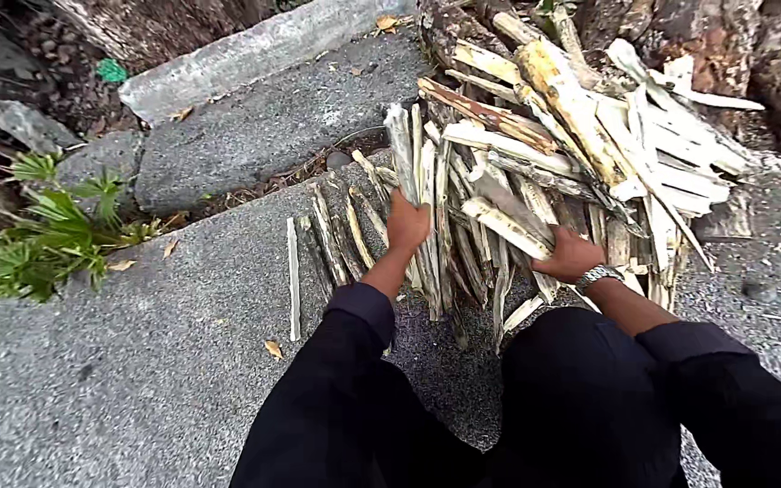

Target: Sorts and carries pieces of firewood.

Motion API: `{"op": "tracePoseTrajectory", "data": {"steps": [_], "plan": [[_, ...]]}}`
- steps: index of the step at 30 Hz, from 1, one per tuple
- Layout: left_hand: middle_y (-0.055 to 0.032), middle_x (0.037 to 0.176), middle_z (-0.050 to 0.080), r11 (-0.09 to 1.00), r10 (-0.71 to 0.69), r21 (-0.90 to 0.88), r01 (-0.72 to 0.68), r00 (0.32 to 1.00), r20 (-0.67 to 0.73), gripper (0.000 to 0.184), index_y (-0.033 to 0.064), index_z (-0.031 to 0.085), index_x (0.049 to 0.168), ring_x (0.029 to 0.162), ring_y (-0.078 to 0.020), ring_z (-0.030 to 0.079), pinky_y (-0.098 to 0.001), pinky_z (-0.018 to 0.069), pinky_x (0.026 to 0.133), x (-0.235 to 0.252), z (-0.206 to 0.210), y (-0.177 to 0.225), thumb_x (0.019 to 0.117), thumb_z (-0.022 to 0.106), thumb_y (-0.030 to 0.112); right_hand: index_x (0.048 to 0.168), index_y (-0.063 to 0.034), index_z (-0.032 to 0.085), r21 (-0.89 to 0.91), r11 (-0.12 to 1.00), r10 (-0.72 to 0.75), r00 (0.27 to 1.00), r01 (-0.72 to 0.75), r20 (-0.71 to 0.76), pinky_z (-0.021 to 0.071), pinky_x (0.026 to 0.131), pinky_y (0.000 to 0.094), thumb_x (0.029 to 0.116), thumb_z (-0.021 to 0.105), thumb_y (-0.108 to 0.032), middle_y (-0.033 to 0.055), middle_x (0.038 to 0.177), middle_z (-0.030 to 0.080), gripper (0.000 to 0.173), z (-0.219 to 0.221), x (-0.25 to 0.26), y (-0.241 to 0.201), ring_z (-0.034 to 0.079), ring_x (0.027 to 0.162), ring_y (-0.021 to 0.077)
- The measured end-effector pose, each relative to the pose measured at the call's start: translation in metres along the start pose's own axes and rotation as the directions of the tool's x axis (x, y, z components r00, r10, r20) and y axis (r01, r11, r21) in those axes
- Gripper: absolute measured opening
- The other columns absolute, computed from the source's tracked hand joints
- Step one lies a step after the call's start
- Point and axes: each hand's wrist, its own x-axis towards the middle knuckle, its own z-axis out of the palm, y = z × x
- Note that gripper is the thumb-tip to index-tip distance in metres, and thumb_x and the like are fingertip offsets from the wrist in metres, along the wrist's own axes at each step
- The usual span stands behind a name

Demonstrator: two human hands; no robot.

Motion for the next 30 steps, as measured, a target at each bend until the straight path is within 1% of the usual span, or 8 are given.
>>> {"op": "tracePoseTrajectory", "data": {"steps": [5, 9, 12, 14, 16, 19, 24, 30], "plan": [[-0.0188, 0.113, 0.068, 0.954, 0.023, -0.3, -0.022, 1.0, -0.002, 0.052, 0.0054, 0.058, 0.134, 0.104, -0.0319, 0.067, -0.0572, 0.0547, 0.086, 0.051, -0.043, -0.02, 0.0863, 0.067, 0.024, 0.144, -0.0067, 0.047, 0.201, 0.979, 0.016, 0.985, 0.019, -0.171, 0.0482, 0.077, 0.078, 0.075, 0.075, -0.061, 0.0324, 0.111, 0.067, 0.092, -0.073, 0.001, -0.036, 0.066, 0.098, 0.0555], [-0.0132, 0.118, 0.069, 0.804, 0.043, -0.592, 0.057, 0.987, 0.153, 0.046, 0.0052, 0.05, 0.141, 0.086, -0.0219, 0.069, -0.041, 0.0592, 0.072, 0.076, -0.021, -0.027, 0.0968, 0.05, 0.018, 0.143, -0.0084, 0.051, 0.521, 0.825, -0.161, 0.975, 0.219, -0.155, 0.0529, 0.09, 0.0654, 0.0935, 0.061, -0.055, 0.0227, 0.115, 0.069, 0.069, -0.123, 0.022, -0.121, 0.069, 0.104, 0.0394], [-0.0177, 0.126, 0.066, 0.823, -0.018, -0.545, 0.16, 0.966, 0.257, 0.053, 0.0056, 0.057, 0.136, 0.11, -0.0298, 0.066, -0.0539, 0.0559, 0.088, 0.078, 0.025, -0.049, 0.0986, 0.051, 0.042, 0.145, -0.0037, 0.049, 0.698, 0.712, -0.187, 0.979, 0.076, 0.085, 0.0526, 0.096, 0.0619, 0.0958, 0.063, -0.055, 0.0247, 0.123, 0.066, 0.073, -0.083, 0.055, -0.189, 0.067, 0.111, 0.0386], [-0.0232, 0.159, 0.04, 0.9, -0.006, -0.414, 0.136, 0.954, 0.299, 0.085, 0.006, 0.032, 0.159, 0.145, -0.0363, 0.042, -0.0603, 0.0397, 0.115, 0.076, 0.051, -0.069, 0.1018, 0.039, 0.068, 0.15, -0.0002, 0.044, 0.737, 0.67, -0.076, 0.981, -0.084, 0.181, 0.0487, 0.102, 0.0657, 0.0893, 0.074, -0.049, 0.0301, 0.134, 0.06, 0.083, -0.011, 0.067, -0.215, 0.06, 0.122, 0.0447], [-0.0274, 0.167, 0.019, 0.947, -0.028, -0.302, 0.112, 0.963, 0.269, 0.101, 0.0055, 0.013, 0.165, 0.154, -0.0417, 0.025, -0.0623, 0.0274, 0.122, 0.072, 0.059, -0.079, 0.0975, 0.039, 0.076, 0.159, -0.0032, 0.031, 0.705, 0.676, 0.065, 0.971, -0.214, 0.232, 0.043, 0.11, 0.0653, 0.0874, 0.071, -0.061, 0.0321, 0.146, 0.05, 0.1, 0.048, 0.056, -0.231, 0.051, 0.134, 0.0474], [-0.0266, 0.155, 0.044, 0.961, -0.076, -0.224, 0.163, 0.933, 0.352, 0.118, 0.0135, 0.018, 0.165, 0.138, -0.042, 0.049, -0.0652, 0.0445, 0.108, 0.069, 0.066, -0.126, 0.0801, 0.056, 0.087, 0.155, -0.007, 0.039, 0.72, 0.64, 0.162, 0.964, -0.267, 0.212, 0.0438, 0.111, 0.0604, 0.0946, 0.062, -0.064, 0.0259, 0.142, 0.058, 0.086, 0.077, 0.029, -0.236, 0.055, 0.133, 0.0415], [-0.025, 0.138, 0.059, 0.919, -0.052, -0.318, 0.234, 0.87, 0.49, 0.108, 0.0095, 0.033, 0.157, 0.122, -0.0392, 0.062, -0.0601, 0.0526, 0.099, 0.05, 0.043, -0.151, 0.0739, 0.088, 0.052, 0.152, -0.0041, 0.046, 0.809, 0.523, 0.141, 0.963, -0.269, 0.228, 0.0406, 0.114, 0.0602, 0.1026, 0.049, -0.061, 0.0247, 0.147, 0.054, 0.075, 0.102, 0.036, -0.229, 0.05, 0.138, 0.0383], [-0.0234, 0.128, 0.064, 0.849, 0.021, -0.501, 0.166, 0.937, 0.347, 0.109, 0.0139, 0.026, 0.157, 0.106, -0.0345, 0.069, -0.0541, 0.0599, 0.087, 0.013, 0.001, -0.19, 0.0687, 0.088, 0.016, 0.159, -0.0147, 0.036, 0.87, 0.484, 0.005, 0.995, -0.093, 0.103, 0.0415, 0.114, 0.0601, 0.1052, 0.045, -0.057, 0.0179, 0.151, 0.052, 0.069, 0.104, -0.012, -0.279, 0.051, 0.139, 0.0337]]}}
